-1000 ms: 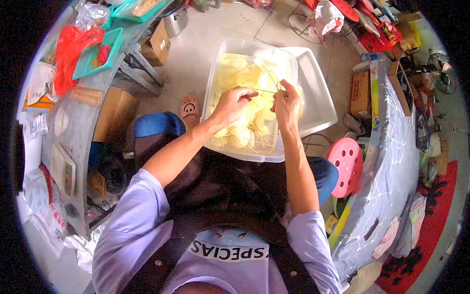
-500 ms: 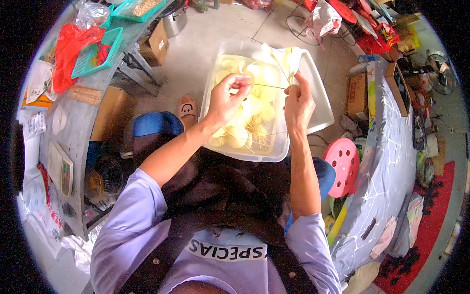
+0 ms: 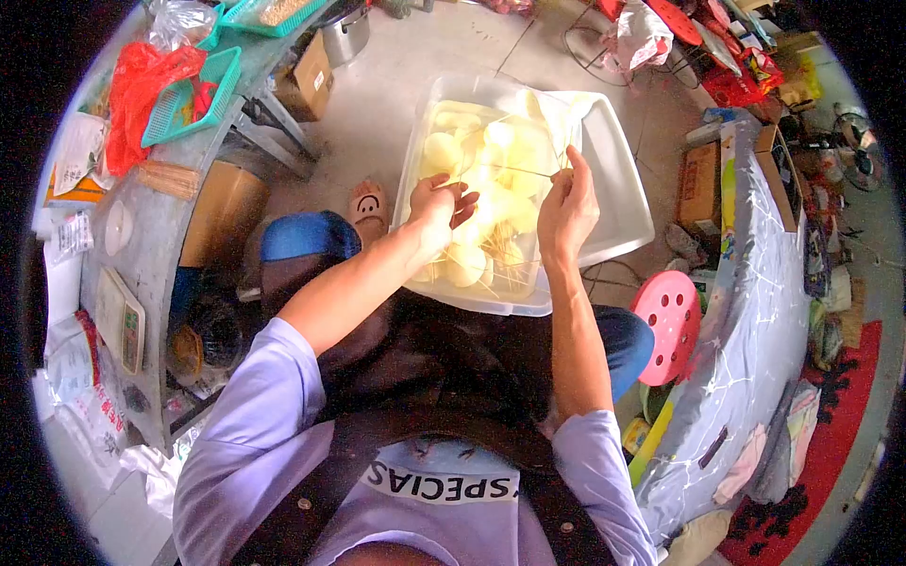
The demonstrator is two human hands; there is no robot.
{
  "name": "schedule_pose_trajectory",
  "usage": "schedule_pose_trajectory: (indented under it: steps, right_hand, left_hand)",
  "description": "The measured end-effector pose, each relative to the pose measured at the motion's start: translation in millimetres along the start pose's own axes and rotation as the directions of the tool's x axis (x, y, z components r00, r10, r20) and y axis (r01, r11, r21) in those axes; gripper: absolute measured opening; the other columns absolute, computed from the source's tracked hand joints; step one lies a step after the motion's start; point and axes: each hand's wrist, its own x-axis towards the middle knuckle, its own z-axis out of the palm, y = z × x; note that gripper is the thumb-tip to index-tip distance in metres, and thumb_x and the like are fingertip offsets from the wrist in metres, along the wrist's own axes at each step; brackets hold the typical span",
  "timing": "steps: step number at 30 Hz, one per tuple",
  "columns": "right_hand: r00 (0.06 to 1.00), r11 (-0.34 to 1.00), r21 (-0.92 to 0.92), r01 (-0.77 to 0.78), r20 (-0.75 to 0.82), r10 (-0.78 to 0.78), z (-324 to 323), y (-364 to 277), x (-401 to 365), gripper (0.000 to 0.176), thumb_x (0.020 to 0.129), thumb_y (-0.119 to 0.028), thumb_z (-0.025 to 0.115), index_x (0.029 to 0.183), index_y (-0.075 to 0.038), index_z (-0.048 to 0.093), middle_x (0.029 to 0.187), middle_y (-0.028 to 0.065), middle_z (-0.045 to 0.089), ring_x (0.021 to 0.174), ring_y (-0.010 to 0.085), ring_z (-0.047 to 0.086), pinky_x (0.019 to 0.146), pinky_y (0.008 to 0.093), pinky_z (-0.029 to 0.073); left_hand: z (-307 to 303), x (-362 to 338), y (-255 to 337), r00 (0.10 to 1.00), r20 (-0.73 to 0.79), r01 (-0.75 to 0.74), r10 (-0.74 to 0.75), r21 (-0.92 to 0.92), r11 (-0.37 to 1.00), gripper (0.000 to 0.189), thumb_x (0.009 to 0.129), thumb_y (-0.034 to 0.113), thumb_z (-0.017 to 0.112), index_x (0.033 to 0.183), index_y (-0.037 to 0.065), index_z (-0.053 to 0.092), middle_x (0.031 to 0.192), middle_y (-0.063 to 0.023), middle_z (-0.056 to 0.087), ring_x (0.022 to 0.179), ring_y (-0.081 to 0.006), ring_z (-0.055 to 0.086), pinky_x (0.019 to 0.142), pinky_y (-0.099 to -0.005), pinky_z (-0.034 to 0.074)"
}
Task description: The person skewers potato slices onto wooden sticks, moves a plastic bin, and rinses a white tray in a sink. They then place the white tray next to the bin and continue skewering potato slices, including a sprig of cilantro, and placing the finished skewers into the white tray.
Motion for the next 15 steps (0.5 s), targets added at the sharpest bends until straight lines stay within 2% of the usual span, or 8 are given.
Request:
schedule_pose_trajectory:
  steps: [2, 3, 4, 8, 11, 13, 14, 15]
  right_hand:
    - [0.993, 0.993, -0.017, 0.114, -0.013, -0.114, -0.3, 6.4, -2.1, 0.034, 0.085, 0.001, 0.051, 0.117, -0.007, 0.057, 0.075, 0.0087, 0.058, 0.066, 0.0206, 0.058, 0.064, 0.0325, 0.047]
    - [0.993, 0.993, -0.002, 0.118, -0.009, -0.118, -0.9, 5.7, -4.6, 0.034, 0.085, 0.001, 0.051, 0.117, -0.007, 0.057, 0.076, 0.009, 0.059, 0.066, 0.021, 0.058, 0.064, 0.0327, 0.047]
    - [0.992, 0.992, 0.012, 0.123, -0.005, -0.122, -1.8, 4.1, -8.9, 0.034, 0.085, 0.002, 0.051, 0.117, -0.007, 0.057, 0.077, 0.0093, 0.059, 0.067, 0.0214, 0.058, 0.064, 0.0329, 0.047]
    - [0.998, 0.995, 0.088, 0.042, 0.048, -0.046, -2.0, -6.3, -30.8, 0.032, 0.087, 0.0, 0.052, 0.118, -0.006, 0.056, 0.086, 0.0145, 0.061, 0.077, 0.0264, 0.061, 0.068, 0.0353, 0.048]
    - [0.99, 0.998, 0.05, 0.024, 0.135, -0.03, -4.7, -18.8, -50.6, 0.032, 0.088, -0.001, 0.053, 0.119, -0.004, 0.055, 0.091, 0.0173, 0.06, 0.078, 0.0297, 0.06, 0.069, 0.0365, 0.048]
    - [0.978, 0.997, 0.075, -0.01, 0.21, -0.006, -10.8, -29.9, -60.8, 0.032, 0.088, -0.002, 0.053, 0.12, -0.004, 0.055, 0.091, 0.0176, 0.06, 0.078, 0.0299, 0.06, 0.069, 0.0366, 0.048]
    - [0.974, 0.995, 0.099, -0.01, 0.224, -0.012, -11.3, -25.2, -65.7, 0.035, 0.088, -0.002, 0.054, 0.123, -0.005, 0.054, 0.092, 0.016, 0.061, 0.077, 0.0264, 0.06, 0.068, 0.0354, 0.048]
    - [0.966, 0.989, 0.131, -0.074, 0.256, 0.038, -11.7, -21.2, -68.8, 0.038, 0.087, -0.002, 0.055, 0.125, -0.005, 0.053, 0.092, 0.0149, 0.061, 0.075, 0.0241, 0.06, 0.067, 0.034, 0.048]
  left_hand:
    - [-8.5, 22.8, -9.3, 0.979, 0.082, 0.191, -0.188, -0.028, 0.981, 0.036, 0.092, 0.007, 0.051, 0.123, 0.001, 0.035, 0.103, -0.0167, 0.056, 0.069, -0.0148, 0.058, 0.049, -0.0229, 0.047]
    - [-8.6, 21.6, -5.9, 0.952, 0.126, 0.285, -0.278, -0.034, 0.958, 0.034, 0.093, 0.01, 0.051, 0.122, 0.001, 0.036, 0.102, -0.0168, 0.057, 0.066, -0.0123, 0.056, 0.046, -0.0213, 0.044]
    - [-4.0, 14.4, -5.5, 0.951, 0.112, 0.294, -0.287, -0.051, 0.954, 0.026, 0.096, 0.018, 0.049, 0.114, 0.002, 0.04, 0.101, -0.0167, 0.059, 0.057, -0.008, 0.048, 0.041, -0.019, 0.035]
    - [0.2, 9.1, -18.0, 0.885, 0.308, 0.405, -0.349, -0.14, 0.904, 0.023, 0.095, 0.022, 0.052, 0.109, 0.005, 0.044, 0.104, -0.0143, 0.06, 0.054, -0.0063, 0.046, 0.042, -0.0171, 0.036]
    - [-1.1, 9.5, -18.8, 0.832, 0.442, 0.442, -0.334, -0.166, 0.881, 0.019, 0.094, 0.02, 0.055, 0.105, 0.006, 0.048, 0.095, -0.0075, 0.06, 0.052, -0.0046, 0.044, 0.041, -0.0168, 0.035]
    - [-3.4, 18.0, -21.7, 0.833, 0.44, 0.429, -0.336, -0.128, 0.894, 0.017, 0.091, 0.02, 0.059, 0.096, 0.005, 0.053, 0.082, -0.0037, 0.058, 0.05, -0.0044, 0.04, 0.04, -0.0178, 0.031]
    - [-4.0, 22.8, -22.7, 0.832, 0.44, 0.422, -0.337, -0.108, 0.9, 0.016, 0.09, 0.02, 0.061, 0.091, 0.005, 0.055, 0.075, -0.0018, 0.056, 0.049, -0.0044, 0.038, 0.039, -0.0182, 0.029]
    - [-4.0, 25.2, -22.3, 0.829, 0.446, 0.414, -0.337, -0.084, 0.906, 0.014, 0.089, 0.018, 0.061, 0.088, 0.005, 0.055, 0.072, -0.0009, 0.054, 0.048, -0.0048, 0.037, 0.039, -0.0184, 0.028]
